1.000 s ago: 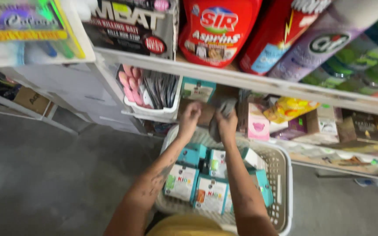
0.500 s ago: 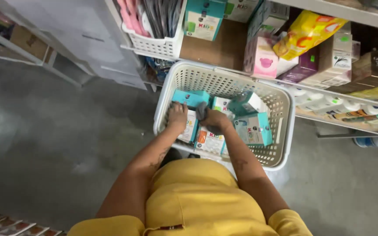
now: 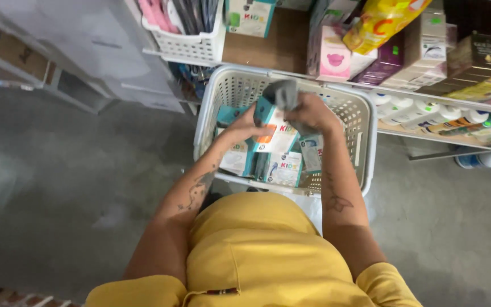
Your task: Wiping down boxes of face masks with a cloth and placing them onto a storage shelf.
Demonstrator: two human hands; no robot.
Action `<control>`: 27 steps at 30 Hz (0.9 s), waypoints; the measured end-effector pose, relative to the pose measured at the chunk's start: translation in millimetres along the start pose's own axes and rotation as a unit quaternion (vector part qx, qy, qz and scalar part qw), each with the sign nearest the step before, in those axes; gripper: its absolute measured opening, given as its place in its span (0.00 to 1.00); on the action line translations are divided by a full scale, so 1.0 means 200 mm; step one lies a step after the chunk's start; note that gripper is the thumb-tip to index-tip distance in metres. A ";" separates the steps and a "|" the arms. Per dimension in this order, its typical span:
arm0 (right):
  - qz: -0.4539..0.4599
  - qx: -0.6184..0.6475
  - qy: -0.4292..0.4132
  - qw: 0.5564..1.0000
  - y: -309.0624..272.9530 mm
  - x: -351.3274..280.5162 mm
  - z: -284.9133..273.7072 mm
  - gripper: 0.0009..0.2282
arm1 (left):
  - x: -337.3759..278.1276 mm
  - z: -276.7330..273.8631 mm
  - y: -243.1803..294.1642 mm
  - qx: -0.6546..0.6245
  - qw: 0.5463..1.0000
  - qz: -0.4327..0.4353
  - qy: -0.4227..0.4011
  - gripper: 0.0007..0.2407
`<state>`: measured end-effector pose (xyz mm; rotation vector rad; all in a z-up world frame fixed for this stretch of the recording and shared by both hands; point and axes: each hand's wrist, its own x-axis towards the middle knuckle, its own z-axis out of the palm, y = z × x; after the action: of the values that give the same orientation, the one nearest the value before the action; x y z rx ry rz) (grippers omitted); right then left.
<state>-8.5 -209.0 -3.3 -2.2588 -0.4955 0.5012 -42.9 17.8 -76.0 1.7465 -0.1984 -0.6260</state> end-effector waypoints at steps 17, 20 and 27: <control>0.064 -0.033 0.445 0.893 -0.15 0.21 0.20 0.13 | 0.07 -0.17 0.14 0.165 0.939 0.222 0.206 0.35; -0.040 -0.088 0.465 0.880 -0.21 0.19 0.26 0.08 | 0.09 -0.14 0.17 0.146 0.950 0.168 0.220 0.37; -0.125 0.043 0.570 0.811 -0.27 0.13 0.09 0.11 | -0.02 -0.04 0.49 -0.191 0.936 0.162 0.247 0.33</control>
<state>-6.7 -150.9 19.8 -1.9223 -0.1072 -0.9347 -22.7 0.1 17.6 1.3958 -0.0079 0.0297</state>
